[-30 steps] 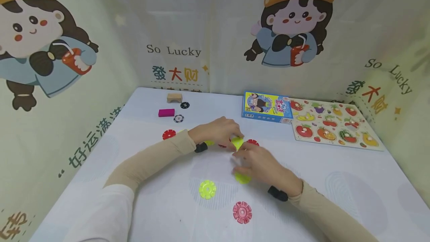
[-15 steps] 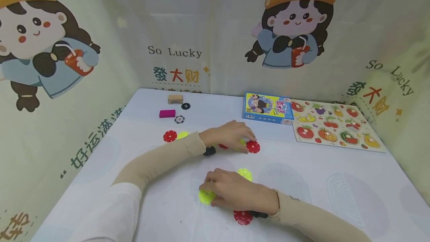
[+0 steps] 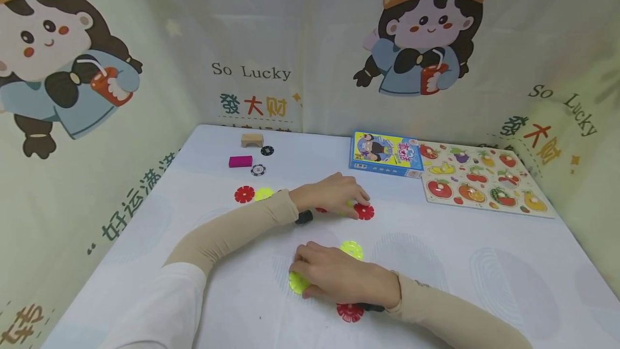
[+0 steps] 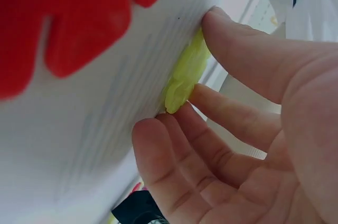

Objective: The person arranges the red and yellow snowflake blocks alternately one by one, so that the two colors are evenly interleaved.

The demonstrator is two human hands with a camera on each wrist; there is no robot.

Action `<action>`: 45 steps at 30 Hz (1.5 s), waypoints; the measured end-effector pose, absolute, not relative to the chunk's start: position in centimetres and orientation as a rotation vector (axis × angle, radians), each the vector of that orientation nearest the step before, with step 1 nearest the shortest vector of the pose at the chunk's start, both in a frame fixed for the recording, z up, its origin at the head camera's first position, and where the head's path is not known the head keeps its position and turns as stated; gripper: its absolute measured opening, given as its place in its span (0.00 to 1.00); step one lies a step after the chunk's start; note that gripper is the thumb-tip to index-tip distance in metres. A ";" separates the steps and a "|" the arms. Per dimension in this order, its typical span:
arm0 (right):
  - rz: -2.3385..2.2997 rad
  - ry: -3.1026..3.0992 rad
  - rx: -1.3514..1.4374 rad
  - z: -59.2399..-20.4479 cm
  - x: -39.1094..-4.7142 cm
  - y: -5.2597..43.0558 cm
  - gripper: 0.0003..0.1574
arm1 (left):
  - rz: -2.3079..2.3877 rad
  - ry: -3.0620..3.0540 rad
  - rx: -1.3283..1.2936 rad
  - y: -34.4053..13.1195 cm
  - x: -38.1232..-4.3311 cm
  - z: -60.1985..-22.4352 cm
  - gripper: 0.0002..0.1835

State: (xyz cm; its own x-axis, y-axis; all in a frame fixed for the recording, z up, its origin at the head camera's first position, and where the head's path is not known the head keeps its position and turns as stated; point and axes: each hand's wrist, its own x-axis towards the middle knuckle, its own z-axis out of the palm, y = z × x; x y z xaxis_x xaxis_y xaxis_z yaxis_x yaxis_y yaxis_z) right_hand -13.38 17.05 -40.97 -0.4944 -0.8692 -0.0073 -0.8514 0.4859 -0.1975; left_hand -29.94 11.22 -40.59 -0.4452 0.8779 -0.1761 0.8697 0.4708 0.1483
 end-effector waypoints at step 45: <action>-0.408 3.064 -0.484 -41.3 -21.1 32.5 0.29 | 0.046 2.507 1.552 11.5 -29.7 -40.3 0.26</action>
State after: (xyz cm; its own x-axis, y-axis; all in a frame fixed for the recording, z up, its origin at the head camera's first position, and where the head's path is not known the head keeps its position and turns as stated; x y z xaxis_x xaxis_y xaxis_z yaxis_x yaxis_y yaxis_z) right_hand -21.10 32.49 -41.26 -0.9521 -0.3046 0.0275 -0.3011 0.9181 -0.2575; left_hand -29.72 11.47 -40.28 -0.4325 0.8897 -0.1464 0.8838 0.4504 0.1268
